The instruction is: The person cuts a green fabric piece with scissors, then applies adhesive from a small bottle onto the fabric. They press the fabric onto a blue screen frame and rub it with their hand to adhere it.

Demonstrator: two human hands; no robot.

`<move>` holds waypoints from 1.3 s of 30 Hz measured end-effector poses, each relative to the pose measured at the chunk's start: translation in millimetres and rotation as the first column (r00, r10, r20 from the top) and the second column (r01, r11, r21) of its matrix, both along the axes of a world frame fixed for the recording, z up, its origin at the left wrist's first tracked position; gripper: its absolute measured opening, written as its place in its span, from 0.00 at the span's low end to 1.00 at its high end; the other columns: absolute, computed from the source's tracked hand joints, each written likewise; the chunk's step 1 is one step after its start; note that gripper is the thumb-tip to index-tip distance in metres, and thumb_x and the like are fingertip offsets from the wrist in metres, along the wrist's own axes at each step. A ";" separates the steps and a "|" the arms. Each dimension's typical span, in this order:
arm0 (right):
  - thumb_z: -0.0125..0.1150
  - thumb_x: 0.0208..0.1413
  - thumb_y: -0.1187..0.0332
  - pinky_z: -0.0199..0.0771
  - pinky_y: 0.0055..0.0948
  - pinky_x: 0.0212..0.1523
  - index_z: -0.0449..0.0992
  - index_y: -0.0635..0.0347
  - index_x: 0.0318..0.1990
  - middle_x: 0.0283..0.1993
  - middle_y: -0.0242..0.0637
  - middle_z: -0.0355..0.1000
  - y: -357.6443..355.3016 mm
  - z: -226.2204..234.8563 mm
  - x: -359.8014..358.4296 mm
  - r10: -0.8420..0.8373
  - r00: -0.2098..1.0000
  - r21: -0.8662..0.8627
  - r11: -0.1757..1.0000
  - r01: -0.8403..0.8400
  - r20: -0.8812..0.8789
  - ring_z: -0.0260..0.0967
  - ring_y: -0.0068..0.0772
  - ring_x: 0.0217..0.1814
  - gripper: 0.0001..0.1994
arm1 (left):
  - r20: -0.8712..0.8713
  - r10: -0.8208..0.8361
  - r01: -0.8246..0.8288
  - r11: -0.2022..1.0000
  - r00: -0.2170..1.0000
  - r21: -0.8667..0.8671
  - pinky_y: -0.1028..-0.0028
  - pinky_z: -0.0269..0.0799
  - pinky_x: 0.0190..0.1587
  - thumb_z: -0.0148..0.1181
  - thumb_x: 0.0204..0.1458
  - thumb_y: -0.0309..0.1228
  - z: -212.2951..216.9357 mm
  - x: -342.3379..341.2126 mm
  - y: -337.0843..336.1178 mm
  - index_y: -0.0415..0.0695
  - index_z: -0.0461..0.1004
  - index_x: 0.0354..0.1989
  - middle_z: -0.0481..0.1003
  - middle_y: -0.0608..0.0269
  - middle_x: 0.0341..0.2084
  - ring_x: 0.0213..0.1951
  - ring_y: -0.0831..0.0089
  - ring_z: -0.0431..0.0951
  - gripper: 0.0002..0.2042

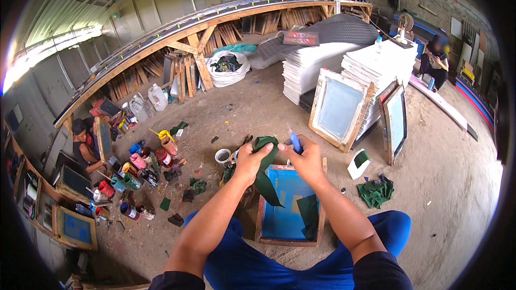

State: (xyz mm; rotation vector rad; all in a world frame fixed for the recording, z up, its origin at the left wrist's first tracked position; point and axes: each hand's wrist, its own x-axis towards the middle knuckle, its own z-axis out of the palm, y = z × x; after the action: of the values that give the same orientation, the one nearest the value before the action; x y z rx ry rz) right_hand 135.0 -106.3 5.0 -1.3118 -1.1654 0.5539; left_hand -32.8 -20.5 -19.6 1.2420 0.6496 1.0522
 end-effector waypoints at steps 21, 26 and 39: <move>0.72 0.61 0.60 0.63 0.22 0.28 0.84 0.61 0.43 0.28 0.26 0.72 -1.0 1.5 -2.8 0.318 0.844 -0.080 0.919 -0.386 -0.432 0.63 0.16 0.27 0.13 | -0.025 0.010 -0.012 0.998 1.000 -0.069 0.75 0.67 0.37 0.50 0.73 0.38 -18.1 20.8 -10.9 0.38 0.77 0.43 0.75 0.68 0.29 0.34 0.80 0.71 0.15; 0.64 0.66 0.52 0.62 0.21 0.28 0.83 0.61 0.53 0.33 0.27 0.74 -6.2 6.2 1.1 0.347 0.844 -0.096 0.903 -0.418 -0.408 0.64 0.17 0.28 0.20 | 0.127 -0.063 0.102 0.939 0.990 -0.330 0.75 0.71 0.36 0.52 0.72 0.41 -16.9 17.5 -8.5 0.43 0.79 0.45 0.77 0.68 0.31 0.32 0.79 0.75 0.14; 0.70 0.59 0.59 0.76 0.40 0.29 0.84 0.52 0.37 0.30 0.36 0.80 -24.9 30.5 8.9 -0.235 0.689 0.190 0.971 0.143 0.686 0.80 0.39 0.31 0.08 | 0.171 0.101 -0.045 0.952 0.980 -0.302 0.71 0.71 0.31 0.53 0.72 0.42 -4.7 6.6 4.6 0.45 0.76 0.39 0.76 0.69 0.28 0.29 0.76 0.75 0.14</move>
State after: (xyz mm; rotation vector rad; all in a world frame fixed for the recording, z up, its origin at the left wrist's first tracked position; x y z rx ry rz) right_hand 143.9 -131.2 35.5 -1.5685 -1.6241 -0.2241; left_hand -26.2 -15.8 -24.3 0.8543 0.6858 1.0725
